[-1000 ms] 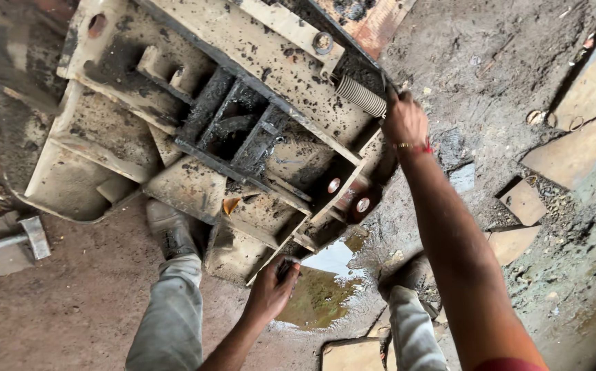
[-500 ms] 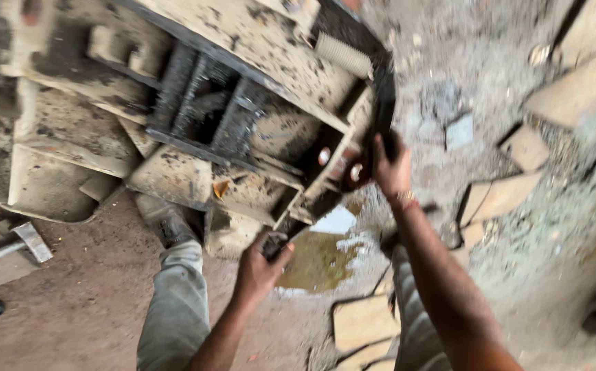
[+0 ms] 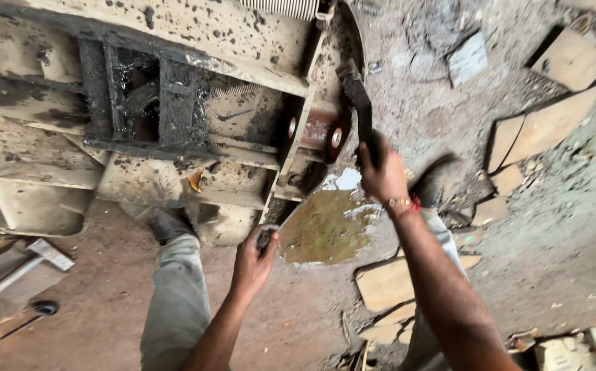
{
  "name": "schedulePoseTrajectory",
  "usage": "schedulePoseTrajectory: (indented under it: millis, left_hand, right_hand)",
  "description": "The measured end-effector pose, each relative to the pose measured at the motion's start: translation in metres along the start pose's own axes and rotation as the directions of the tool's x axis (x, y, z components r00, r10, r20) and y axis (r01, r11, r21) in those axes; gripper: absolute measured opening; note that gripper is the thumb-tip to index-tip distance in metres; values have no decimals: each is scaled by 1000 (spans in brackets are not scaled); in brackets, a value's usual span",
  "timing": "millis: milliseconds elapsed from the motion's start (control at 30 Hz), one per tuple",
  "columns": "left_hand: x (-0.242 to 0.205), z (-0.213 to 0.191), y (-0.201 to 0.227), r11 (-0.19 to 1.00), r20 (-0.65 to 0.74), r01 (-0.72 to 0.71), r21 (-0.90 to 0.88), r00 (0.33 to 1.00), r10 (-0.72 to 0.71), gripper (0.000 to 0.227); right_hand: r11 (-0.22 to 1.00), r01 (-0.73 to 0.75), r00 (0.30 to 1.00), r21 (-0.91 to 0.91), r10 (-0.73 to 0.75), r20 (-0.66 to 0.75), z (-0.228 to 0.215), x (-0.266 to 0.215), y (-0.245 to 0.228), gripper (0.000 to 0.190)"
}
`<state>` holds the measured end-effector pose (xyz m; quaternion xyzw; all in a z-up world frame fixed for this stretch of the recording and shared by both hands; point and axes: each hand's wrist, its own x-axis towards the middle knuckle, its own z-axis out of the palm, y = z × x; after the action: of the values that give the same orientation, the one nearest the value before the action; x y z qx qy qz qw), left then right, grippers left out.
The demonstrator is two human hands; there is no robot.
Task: The person cleans a large, dirty metal machine part using a cloth and a metal scraper. They wipe various sections of the part, remove debris, and scrape off stuck material while sitting on the ground.
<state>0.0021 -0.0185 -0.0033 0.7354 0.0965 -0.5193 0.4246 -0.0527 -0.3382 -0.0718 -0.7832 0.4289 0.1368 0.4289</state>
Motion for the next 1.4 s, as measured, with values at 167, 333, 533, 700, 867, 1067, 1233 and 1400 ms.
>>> schedulePoseTrajectory:
  millis: [167, 333, 533, 700, 867, 1067, 1233, 1400]
  left_hand:
    - [1, -1, -18, 998, -16, -61, -11, 998, 61, 14]
    - [3, -4, -22, 999, 17, 25, -32, 1000, -25, 16]
    - [6, -10, -30, 999, 38, 5, 49, 999, -6, 18]
    - [6, -7, -40, 988, 87, 102, 113, 990, -112, 19]
    - [6, -4, -47, 988, 90, 80, 130, 992, -92, 21]
    - [5, -1, -47, 984, 87, 134, 118, 986, -145, 23]
    - [7, 0, -49, 995, 77, 63, 83, 995, -70, 22]
    - [6, 2, -56, 983, 111, 107, 149, 986, -125, 23]
  right_hand:
    - [851, -420, 892, 316, 322, 318, -3, 68, 34, 36]
    - [434, -673, 740, 599, 392, 547, 38, 109, 69, 34]
    - [958, 58, 979, -280, -109, -170, 67, 95, 47, 28]
    - [859, 91, 979, -503, -169, -111, 32, 84, -27, 33]
    - [674, 157, 988, -722, -106, 115, 21, 113, -59, 35]
    - [774, 67, 974, -629, -188, -127, 16, 92, -37, 28]
    - [957, -103, 994, -272, 85, -74, 14, 67, -7, 21]
    - [397, -676, 731, 621, 470, 495, 40, 100, 35, 23]
